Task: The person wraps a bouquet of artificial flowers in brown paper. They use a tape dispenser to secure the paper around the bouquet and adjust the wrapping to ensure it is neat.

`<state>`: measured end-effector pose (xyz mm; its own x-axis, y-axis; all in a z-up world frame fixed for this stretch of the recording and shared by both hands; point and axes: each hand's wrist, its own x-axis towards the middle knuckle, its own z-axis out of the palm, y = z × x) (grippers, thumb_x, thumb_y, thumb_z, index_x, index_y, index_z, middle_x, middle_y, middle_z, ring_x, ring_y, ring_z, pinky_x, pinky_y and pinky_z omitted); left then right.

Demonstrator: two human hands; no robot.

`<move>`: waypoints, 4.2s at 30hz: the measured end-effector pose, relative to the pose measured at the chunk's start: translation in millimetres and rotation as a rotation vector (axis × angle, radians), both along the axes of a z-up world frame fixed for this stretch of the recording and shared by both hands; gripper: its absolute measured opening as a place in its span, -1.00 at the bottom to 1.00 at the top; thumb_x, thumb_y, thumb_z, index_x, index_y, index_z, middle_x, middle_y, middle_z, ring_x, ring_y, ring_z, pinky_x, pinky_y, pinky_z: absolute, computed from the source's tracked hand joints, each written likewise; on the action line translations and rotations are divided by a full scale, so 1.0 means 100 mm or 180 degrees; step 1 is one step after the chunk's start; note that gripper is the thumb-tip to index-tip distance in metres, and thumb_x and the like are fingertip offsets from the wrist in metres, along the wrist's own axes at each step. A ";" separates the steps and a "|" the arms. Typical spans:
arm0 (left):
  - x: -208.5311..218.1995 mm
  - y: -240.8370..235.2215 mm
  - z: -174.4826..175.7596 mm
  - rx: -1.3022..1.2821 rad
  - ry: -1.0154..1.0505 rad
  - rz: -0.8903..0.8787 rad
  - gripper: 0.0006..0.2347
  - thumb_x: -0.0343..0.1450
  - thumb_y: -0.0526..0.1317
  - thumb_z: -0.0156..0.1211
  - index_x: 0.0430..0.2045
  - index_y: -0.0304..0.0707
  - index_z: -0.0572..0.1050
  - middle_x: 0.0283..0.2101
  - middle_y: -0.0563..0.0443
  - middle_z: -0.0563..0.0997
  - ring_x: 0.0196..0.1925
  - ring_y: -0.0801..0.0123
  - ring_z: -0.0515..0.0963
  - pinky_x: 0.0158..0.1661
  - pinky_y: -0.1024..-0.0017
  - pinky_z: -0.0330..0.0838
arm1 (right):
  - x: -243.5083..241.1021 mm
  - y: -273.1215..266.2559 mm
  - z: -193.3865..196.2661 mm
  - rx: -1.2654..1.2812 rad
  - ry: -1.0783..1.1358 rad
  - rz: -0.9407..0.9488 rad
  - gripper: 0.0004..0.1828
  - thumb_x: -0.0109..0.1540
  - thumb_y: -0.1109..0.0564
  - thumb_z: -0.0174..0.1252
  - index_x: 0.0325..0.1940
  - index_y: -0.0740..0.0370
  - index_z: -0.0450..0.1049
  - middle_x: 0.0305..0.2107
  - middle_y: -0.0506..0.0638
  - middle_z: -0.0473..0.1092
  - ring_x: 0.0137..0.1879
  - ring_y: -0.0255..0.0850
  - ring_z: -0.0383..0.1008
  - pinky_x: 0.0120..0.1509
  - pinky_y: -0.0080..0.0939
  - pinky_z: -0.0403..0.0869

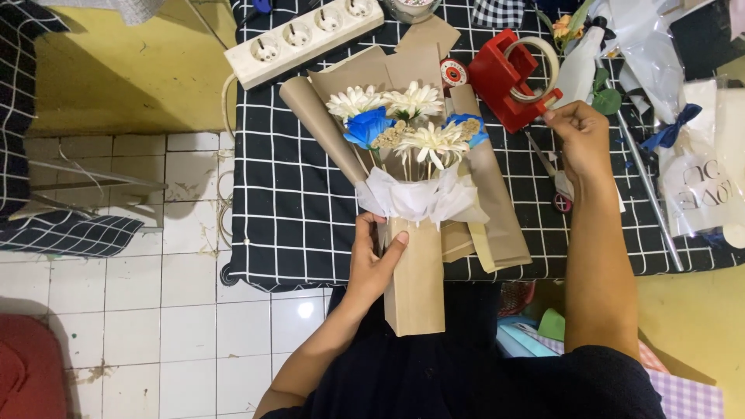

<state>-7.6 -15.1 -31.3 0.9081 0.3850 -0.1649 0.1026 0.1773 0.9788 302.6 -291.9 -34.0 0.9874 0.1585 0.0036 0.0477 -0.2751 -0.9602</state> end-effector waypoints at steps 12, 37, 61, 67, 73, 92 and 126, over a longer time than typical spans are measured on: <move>0.00 -0.01 0.02 0.0023 0.0085 0.0057 -0.68 0.39 -0.11 0.25 -0.13 -0.12 0.26 -0.19 0.10 0.41 -0.16 0.47 0.38 -0.08 0.54 0.25 | -0.02 -0.06 0.06 -0.0290 -0.0543 0.0404 -0.85 0.36 0.42 0.18 -0.18 0.25 0.41 -0.20 0.12 0.48 0.04 -0.05 0.65 0.28 -0.16 0.66; 0.01 -0.13 -0.43 -0.0200 -0.0277 0.0173 -0.55 0.35 -0.26 0.39 0.00 -0.36 0.26 -0.06 -0.42 0.49 0.13 -0.17 0.46 0.07 -0.09 0.36 | -2.18 2.22 0.97 -0.3692 -0.1694 0.2828 -0.03 0.20 0.17 0.08 0.63 0.32 -0.18 -0.50 0.26 0.54 -0.43 0.17 0.60 -0.33 0.19 0.57; 0.04 -0.09 -0.19 -0.0334 -0.0371 0.0173 -0.53 0.39 -0.26 0.29 0.03 -0.24 0.09 0.03 -0.25 0.37 0.19 -0.04 0.40 0.17 -0.05 0.28 | -2.00 2.19 1.32 -0.4259 -0.0729 0.2592 0.09 0.22 0.01 0.17 0.66 0.21 -0.35 -0.40 0.35 0.55 -0.26 0.35 0.62 -0.24 0.40 0.55; 0.03 -0.08 -0.10 -0.0222 -0.0313 0.0186 -0.56 0.42 -0.25 0.27 0.00 -0.25 0.08 -0.02 -0.31 0.38 0.14 -0.16 0.47 0.10 -0.08 0.34 | -1.98 1.88 1.45 -0.3815 -0.0593 0.2693 -0.01 0.26 -0.06 0.05 0.67 -0.21 -0.34 -0.28 0.18 0.57 -0.15 0.30 0.61 -0.05 0.31 0.55; 0.01 -0.09 -0.03 -0.0154 -0.0287 0.0217 -0.53 0.40 -0.27 0.27 -0.01 -0.22 0.03 0.00 -0.32 0.34 0.14 -0.19 0.46 0.10 -0.15 0.33 | -2.01 1.64 0.99 -0.2579 -0.3324 0.2443 -0.80 0.26 0.09 0.13 -0.23 -0.15 0.66 -0.12 -0.06 0.37 -0.11 -0.07 0.35 -0.07 -0.12 0.28; 0.02 -0.07 -0.12 -0.0218 -0.0152 0.0267 -0.52 0.43 -0.24 0.29 -0.03 -0.18 0.00 -0.01 -0.26 0.41 0.03 0.05 0.49 0.06 0.06 0.36 | -2.06 1.22 0.86 -0.2258 -0.4133 0.1642 -0.81 0.36 0.17 0.07 -0.13 -0.12 0.56 0.21 -0.25 0.42 0.21 -0.20 0.19 0.23 0.07 -0.06; 0.01 -0.04 -0.21 -0.0378 -0.0105 0.0324 -0.54 0.42 -0.28 0.28 -0.06 -0.07 0.00 -0.09 -0.08 0.37 -0.08 0.26 0.44 -0.05 0.27 0.37 | -0.23 0.55 0.15 -0.3024 -0.2902 -0.0864 -0.92 0.34 0.09 0.35 -0.16 0.07 0.58 -0.58 -0.11 0.49 -0.41 -0.11 0.55 -0.23 -0.17 0.41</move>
